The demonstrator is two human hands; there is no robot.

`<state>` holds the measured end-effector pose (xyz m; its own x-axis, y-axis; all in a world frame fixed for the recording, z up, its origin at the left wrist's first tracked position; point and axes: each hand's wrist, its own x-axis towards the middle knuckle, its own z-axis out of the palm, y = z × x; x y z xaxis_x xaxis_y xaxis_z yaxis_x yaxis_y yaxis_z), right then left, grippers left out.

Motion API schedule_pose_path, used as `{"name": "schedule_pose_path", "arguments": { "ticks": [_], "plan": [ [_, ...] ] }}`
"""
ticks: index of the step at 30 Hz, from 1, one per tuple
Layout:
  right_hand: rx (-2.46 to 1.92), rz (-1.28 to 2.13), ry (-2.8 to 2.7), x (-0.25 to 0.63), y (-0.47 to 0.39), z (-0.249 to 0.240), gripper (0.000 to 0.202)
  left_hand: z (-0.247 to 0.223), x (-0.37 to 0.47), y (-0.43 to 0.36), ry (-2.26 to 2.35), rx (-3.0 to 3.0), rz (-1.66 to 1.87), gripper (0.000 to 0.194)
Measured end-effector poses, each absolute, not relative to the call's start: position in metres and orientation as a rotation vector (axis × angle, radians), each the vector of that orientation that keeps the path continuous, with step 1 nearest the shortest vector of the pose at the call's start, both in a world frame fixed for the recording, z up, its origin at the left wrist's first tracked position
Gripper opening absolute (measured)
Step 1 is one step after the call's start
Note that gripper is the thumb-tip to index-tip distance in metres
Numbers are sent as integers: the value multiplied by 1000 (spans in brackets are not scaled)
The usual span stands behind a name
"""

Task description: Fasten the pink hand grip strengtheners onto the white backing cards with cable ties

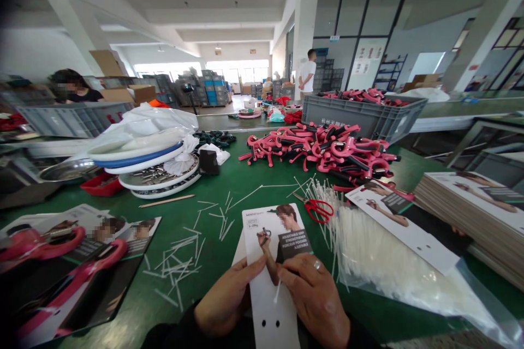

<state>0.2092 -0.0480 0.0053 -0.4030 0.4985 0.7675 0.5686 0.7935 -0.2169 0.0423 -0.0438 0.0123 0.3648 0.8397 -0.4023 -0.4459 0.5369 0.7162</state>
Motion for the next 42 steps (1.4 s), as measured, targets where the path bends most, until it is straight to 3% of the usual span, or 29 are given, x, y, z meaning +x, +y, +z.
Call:
{"name": "schedule_pose_path", "arguments": {
  "ticks": [16, 26, 31, 36, 42],
  "plan": [
    [-708, -296, -2215, 217, -60, 4, 25, 15, 48, -45, 514, 462, 1025, 26],
    [-796, -159, -2042, 208, -76, 18, 21, 19, 47, -43, 644, 469, 1123, 35],
    [-1087, -65, -1972, 207, -77, 15, 4, 21, 45, -43, 746, 425, 1201, 39],
    [-1389, 358, -1899, 207, -77, 9, 26, 19, 42, -44, 735, 415, 1212, 37],
    [-1486, 1341, -1411, 193, -76, 7, 40, 13, 43, -45, 740, 502, 1184, 32]
  ]
}}
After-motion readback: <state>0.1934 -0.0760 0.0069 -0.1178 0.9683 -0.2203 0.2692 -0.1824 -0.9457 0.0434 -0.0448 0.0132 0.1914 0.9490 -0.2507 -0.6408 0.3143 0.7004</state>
